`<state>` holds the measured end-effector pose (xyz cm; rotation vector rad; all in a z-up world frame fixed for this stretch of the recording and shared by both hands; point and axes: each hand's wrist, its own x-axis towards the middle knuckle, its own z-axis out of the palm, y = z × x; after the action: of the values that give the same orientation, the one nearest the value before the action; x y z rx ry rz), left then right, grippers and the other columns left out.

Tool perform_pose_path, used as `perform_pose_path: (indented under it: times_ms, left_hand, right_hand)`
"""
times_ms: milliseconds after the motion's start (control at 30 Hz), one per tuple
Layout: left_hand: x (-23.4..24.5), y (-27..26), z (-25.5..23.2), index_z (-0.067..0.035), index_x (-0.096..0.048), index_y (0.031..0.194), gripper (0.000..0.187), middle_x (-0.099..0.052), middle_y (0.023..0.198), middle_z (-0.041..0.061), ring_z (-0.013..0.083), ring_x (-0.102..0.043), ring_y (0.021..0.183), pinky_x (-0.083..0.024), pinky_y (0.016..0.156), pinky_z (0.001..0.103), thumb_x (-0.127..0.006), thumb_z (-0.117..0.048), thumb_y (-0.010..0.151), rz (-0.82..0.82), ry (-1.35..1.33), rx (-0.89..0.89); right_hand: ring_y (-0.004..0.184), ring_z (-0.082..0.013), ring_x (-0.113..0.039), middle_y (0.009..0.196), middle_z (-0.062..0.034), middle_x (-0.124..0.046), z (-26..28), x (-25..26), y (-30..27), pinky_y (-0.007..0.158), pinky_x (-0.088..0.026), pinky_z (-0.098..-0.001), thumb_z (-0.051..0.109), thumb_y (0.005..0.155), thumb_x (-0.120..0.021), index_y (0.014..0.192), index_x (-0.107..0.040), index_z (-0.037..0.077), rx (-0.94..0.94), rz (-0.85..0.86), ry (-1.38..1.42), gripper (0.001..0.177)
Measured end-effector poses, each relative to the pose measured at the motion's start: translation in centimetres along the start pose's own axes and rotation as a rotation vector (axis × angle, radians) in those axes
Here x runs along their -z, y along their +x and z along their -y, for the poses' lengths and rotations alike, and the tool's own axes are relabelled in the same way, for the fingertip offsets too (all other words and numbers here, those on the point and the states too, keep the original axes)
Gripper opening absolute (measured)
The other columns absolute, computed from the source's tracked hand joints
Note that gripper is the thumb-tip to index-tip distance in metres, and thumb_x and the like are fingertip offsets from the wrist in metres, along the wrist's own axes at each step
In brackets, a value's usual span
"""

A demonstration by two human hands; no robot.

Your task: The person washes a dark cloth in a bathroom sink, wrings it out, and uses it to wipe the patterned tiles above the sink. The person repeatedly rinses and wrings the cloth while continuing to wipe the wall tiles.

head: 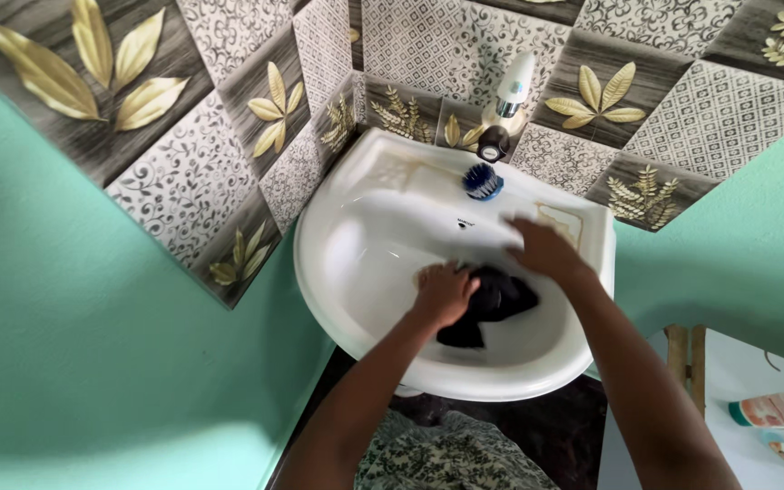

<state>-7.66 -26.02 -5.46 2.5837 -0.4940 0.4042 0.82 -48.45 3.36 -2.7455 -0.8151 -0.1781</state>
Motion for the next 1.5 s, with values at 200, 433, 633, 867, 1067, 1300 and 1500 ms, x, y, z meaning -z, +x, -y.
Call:
perform_pose_path:
  times_ms: [200,433,633,867,1067,1300,1500]
  left_hand:
    - [3.8,6.0,0.3,-0.007,-0.065,0.126,0.051,-0.073,0.124,0.020,0.0432,-0.067,0.116,-0.054,0.098,0.051,-0.040,-0.049,0.114,0.029,-0.577,0.413]
    - [-1.7,6.8,6.8,-0.015,-0.039,0.151,0.073,-0.055,0.145,0.006,0.0255,-0.053,0.134,-0.049,0.103,0.044,-0.076,-0.033,0.089,0.013,-1.434,0.797]
    - [-7.9,6.1,9.9,-0.013,-0.043,0.147,0.085,-0.059,0.143,0.010,0.0254,-0.058,0.130,-0.051,0.105,0.042,-0.088,-0.008,0.075,0.178,-1.662,0.839]
    - [-6.7,7.1,9.8,-0.006,-0.063,0.136,0.062,-0.071,0.132,0.016,0.0312,-0.067,0.120,-0.053,0.100,0.045,-0.075,-0.042,0.087,0.034,-1.114,0.984]
    - [-6.8,7.3,10.3,-0.022,-0.025,0.162,0.091,-0.038,0.161,0.012,0.0334,-0.039,0.145,-0.036,0.115,0.054,-0.047,-0.069,0.087,0.163,-1.349,1.163]
    - [-6.6,7.3,12.1,-0.008,-0.030,0.160,0.099,-0.034,0.163,0.015,0.0306,-0.034,0.148,-0.030,0.119,0.049,-0.059,-0.073,0.090,0.192,-1.422,1.359]
    - [-14.0,4.6,11.2,0.001,-0.059,0.125,0.052,-0.066,0.119,0.013,0.0262,-0.064,0.107,-0.054,0.085,0.039,-0.081,-0.024,0.085,-0.169,-1.698,0.999]
  right_hand:
    - [0.103,-0.0447,-0.070,0.125,-0.0311,-0.068,4.0,5.5,10.8,0.091,-0.056,-0.0514,0.044,0.103,-0.064,0.152,-0.044,0.002,-0.368,-0.201,0.229,0.067]
    - [0.094,-0.0454,-0.070,0.105,-0.0334,-0.065,6.0,0.8,15.7,0.076,-0.060,-0.0496,0.040,0.091,-0.074,0.148,-0.039,-0.010,-0.568,-0.384,-0.167,0.083]
    - [0.103,-0.0332,-0.064,0.113,-0.0193,-0.059,7.1,0.9,14.6,0.091,-0.056,-0.0417,0.008,0.095,-0.074,0.148,-0.052,0.007,-0.352,-0.493,-0.661,0.057]
    - [0.099,-0.0313,-0.069,0.125,-0.0220,-0.059,7.1,-1.7,8.1,0.085,-0.056,-0.0372,-0.002,0.089,-0.060,0.142,-0.054,0.010,-0.331,-0.593,0.457,0.054]
    - [0.106,-0.0263,-0.068,0.117,-0.0165,-0.068,2.7,-14.6,5.1,0.094,-0.059,-0.0353,-0.005,0.100,-0.051,0.126,-0.063,-0.008,-0.634,-0.074,1.516,0.028]
    - [0.110,-0.0265,-0.070,0.116,-0.0180,-0.069,2.7,-12.9,6.7,0.100,-0.058,-0.0342,-0.008,0.095,-0.052,0.119,-0.064,-0.011,-0.723,0.086,1.584,0.028]
    - [0.110,-0.0222,-0.071,0.116,-0.0146,-0.070,3.7,-8.6,6.3,0.099,-0.057,-0.0324,-0.006,0.094,-0.055,0.118,-0.064,-0.009,-0.762,0.106,1.584,0.026]
